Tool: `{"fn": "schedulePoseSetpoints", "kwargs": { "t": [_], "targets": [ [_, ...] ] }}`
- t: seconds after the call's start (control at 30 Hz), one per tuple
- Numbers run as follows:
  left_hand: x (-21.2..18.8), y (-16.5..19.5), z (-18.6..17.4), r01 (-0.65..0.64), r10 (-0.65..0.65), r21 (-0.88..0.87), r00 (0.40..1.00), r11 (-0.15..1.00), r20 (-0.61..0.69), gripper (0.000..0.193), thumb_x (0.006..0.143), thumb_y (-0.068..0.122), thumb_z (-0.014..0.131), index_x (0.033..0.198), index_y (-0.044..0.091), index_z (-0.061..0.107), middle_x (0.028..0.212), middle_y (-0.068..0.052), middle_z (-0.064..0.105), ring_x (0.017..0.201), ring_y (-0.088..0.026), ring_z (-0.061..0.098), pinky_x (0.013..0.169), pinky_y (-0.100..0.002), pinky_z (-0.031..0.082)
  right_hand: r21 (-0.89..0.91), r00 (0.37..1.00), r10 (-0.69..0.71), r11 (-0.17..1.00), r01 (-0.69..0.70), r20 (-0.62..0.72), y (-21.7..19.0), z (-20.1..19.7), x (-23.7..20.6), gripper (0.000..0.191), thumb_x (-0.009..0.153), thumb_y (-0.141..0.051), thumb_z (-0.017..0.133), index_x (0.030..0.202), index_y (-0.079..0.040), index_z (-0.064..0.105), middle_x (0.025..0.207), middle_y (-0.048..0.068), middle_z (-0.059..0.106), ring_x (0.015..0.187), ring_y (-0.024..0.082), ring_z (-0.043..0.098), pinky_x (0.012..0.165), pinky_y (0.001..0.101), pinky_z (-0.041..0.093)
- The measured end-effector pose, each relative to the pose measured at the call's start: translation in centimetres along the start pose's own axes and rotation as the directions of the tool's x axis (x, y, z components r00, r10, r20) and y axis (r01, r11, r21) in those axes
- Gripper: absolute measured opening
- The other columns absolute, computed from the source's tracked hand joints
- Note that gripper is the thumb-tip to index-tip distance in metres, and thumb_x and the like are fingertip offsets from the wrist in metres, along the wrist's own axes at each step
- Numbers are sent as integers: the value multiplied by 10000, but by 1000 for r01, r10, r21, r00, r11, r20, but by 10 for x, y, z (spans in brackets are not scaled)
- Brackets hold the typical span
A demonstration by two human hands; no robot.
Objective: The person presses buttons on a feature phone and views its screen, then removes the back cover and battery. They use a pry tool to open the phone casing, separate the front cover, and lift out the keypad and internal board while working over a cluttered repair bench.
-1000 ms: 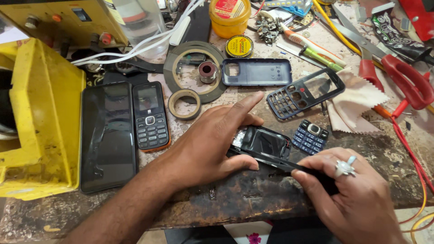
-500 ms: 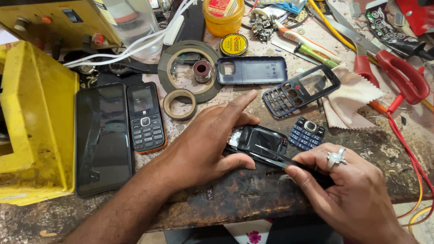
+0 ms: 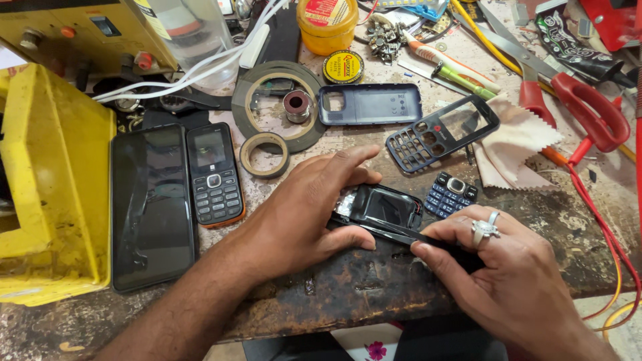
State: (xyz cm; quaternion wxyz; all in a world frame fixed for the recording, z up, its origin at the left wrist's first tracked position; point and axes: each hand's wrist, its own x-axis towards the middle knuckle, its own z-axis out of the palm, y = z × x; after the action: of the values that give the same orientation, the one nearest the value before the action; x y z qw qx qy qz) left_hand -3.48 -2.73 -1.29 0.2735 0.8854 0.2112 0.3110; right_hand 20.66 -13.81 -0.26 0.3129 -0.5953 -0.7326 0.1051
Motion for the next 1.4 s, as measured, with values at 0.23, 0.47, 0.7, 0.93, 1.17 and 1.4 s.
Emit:
{"fn": "schedulePoseSetpoints", "kwargs": {
  "t": [0.23,0.47,0.7,0.93,1.17,1.4],
  "targets": [
    [1,2,0,55,-55,-15,998,998,20,979,754,344,898,1524,67,360,1300,-92,698,1264,-314,605,1078,-463,424,34,998,57,998,-57,-6,4,3,-5,125,784,-173,809,856,-80,768,758,39,712,691,174,678,604,301,540],
    [0,2,1,50,-50,-12,999,999,20,975,755,342,898,1522,71,360,1306,-88,695,1265,-308,608,1080,-461,422,43,996,82,996,-81,-22,0,4,-3,139,771,-177,817,853,-76,771,752,36,705,699,164,650,585,294,538],
    [-1,1,0,41,-41,-5,999,999,21,970,755,335,901,1518,72,365,1303,-89,696,1269,-306,609,1084,-462,419,-4,993,115,993,-115,-29,-8,4,0,153,742,-167,824,834,-57,770,710,54,692,665,181,646,561,308,532],
    [0,1,0,52,-51,-18,998,998,19,973,748,325,906,1512,66,363,1302,-93,703,1262,-316,608,1084,-460,416,34,997,79,996,-79,-7,0,5,-1,147,773,-183,817,854,-69,771,730,40,701,680,169,648,573,299,528],
    [-1,0,0,47,-46,-27,999,999,17,971,755,331,902,1520,68,363,1307,-93,703,1268,-311,613,1093,-459,419,57,991,133,989,-134,14,5,7,-7,176,809,-228,832,908,-90,785,768,15,708,680,127,653,568,264,545],
    [0,0,-2,-9,9,4,1000,1000,27,880,775,323,885,1483,59,434,1292,-98,693,1258,-320,615,1075,-461,431,52,984,176,983,-177,28,7,7,-8,189,793,-246,850,902,-102,795,797,0,688,635,116,646,517,249,539]
  ]
}}
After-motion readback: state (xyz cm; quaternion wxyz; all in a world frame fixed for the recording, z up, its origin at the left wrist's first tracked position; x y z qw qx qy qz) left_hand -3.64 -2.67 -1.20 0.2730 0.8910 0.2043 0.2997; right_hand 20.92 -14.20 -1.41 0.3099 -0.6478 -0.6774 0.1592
